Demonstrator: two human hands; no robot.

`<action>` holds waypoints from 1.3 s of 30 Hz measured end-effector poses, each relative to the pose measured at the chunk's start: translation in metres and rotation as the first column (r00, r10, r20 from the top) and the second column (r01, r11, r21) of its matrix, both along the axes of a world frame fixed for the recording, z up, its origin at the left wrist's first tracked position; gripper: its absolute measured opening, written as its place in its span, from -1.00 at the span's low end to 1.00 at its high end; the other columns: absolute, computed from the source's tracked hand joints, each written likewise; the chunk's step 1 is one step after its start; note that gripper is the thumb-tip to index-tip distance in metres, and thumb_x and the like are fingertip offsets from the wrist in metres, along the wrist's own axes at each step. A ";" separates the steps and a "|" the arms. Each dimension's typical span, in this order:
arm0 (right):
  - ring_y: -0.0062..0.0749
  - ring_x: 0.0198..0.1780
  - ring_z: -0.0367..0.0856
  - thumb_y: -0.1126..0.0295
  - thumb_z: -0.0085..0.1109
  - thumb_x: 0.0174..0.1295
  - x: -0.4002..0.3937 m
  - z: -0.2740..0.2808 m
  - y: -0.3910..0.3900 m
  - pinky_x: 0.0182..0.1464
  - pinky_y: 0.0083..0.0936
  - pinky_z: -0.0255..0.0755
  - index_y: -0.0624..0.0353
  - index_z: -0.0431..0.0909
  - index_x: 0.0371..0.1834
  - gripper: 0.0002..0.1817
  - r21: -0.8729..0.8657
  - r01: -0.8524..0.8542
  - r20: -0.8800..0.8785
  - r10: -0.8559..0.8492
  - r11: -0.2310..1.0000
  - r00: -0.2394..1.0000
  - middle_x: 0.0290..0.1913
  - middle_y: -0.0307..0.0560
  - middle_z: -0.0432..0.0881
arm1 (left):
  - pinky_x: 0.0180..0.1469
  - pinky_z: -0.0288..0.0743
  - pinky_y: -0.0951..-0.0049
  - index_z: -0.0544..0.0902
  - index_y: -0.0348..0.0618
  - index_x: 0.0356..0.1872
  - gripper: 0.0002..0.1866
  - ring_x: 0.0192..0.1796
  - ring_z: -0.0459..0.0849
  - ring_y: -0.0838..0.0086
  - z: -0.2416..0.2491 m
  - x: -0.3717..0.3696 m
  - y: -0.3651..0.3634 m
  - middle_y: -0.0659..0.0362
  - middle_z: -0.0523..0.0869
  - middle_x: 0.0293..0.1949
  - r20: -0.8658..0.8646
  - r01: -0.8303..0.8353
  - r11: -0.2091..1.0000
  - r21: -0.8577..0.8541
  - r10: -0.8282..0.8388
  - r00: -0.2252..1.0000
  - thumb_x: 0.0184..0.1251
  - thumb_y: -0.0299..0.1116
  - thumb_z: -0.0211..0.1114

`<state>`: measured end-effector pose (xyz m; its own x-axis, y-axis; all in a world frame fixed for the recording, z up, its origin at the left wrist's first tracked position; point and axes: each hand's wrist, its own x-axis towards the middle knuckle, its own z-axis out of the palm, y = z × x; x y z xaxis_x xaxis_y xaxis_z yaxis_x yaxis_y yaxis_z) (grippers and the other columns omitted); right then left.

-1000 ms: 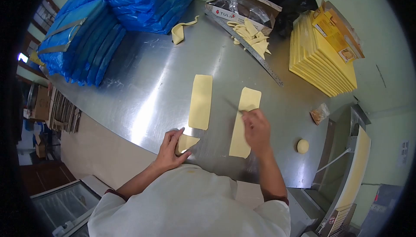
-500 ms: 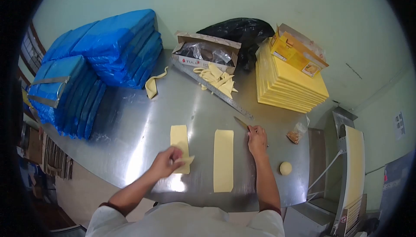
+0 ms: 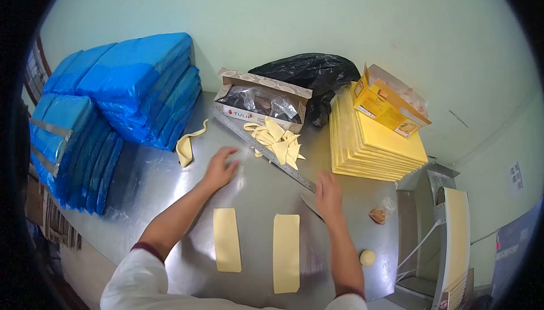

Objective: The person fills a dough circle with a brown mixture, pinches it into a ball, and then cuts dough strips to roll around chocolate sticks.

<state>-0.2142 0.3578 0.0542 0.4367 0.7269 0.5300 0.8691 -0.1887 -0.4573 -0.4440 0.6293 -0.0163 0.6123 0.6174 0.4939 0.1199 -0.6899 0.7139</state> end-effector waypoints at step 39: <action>0.15 0.23 0.60 0.11 0.43 0.20 0.074 -0.034 0.390 0.29 -0.08 0.46 0.27 0.65 0.07 -0.49 -0.637 -0.130 -0.055 0.123 0.760 0.991 0.16 0.34 0.64 | -0.01 0.57 0.25 0.64 -0.27 -0.12 -0.77 -0.10 0.69 0.08 -0.007 -0.089 0.017 -0.05 0.67 -0.20 -0.043 -0.194 0.974 -0.117 0.191 0.981 0.18 -0.60 0.32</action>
<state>-0.1398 0.7482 0.0201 0.3187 0.9445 -0.0795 0.9024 -0.3280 -0.2793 -0.5332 0.6464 -0.0238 0.4900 0.7789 0.3914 0.2655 -0.5610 0.7840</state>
